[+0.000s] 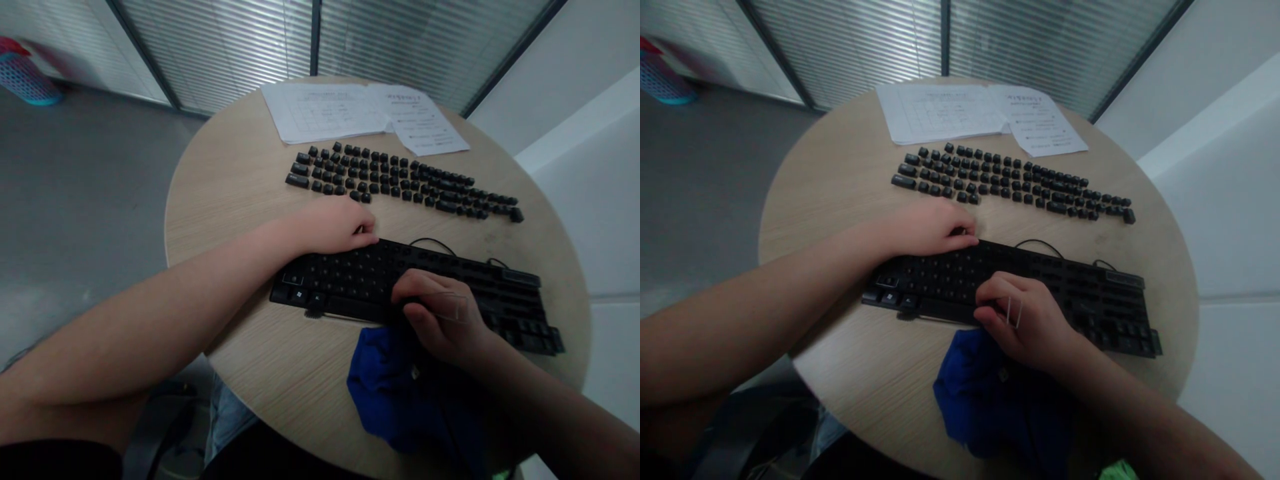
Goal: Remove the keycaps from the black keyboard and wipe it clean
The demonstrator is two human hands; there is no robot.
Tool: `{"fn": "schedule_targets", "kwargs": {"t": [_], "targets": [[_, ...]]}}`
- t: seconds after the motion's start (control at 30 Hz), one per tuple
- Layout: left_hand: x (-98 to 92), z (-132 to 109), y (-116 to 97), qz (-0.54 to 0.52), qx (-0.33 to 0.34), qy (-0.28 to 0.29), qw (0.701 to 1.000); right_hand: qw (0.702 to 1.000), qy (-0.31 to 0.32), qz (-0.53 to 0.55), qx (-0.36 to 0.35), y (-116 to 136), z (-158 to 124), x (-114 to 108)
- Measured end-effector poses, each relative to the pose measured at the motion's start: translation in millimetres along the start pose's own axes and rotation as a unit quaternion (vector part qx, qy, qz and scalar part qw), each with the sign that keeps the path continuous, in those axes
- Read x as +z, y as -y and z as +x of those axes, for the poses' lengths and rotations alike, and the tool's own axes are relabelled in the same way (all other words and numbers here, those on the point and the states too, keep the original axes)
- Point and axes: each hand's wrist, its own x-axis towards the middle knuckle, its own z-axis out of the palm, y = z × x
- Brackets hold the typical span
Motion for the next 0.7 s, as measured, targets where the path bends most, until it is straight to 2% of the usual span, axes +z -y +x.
{"fn": "schedule_targets", "kwargs": {"t": [0.23, 0.4, 0.53, 0.7], "targets": [[-1.5, -1, -2, 0.009, -0.008, 0.005, 1.0, 1.0, -0.002, 0.004, -0.012, 0, 2, 1], [0.0, -1, 0, 0.013, -0.001, -0.003, 1.0, 0.998, -0.04, 0.028, 0.035, -5, -1, 4], [0.3, -1, 1, 0.016, 0.0, 0.0, 1.0, 0.997, -0.071, 0.033, 0.014, -7, -6, 5], [-0.4, -1, 0, 0.013, -0.002, 0.006, 1.0, 0.996, -0.081, 0.036, 0.012, -4, -8, 5]]}}
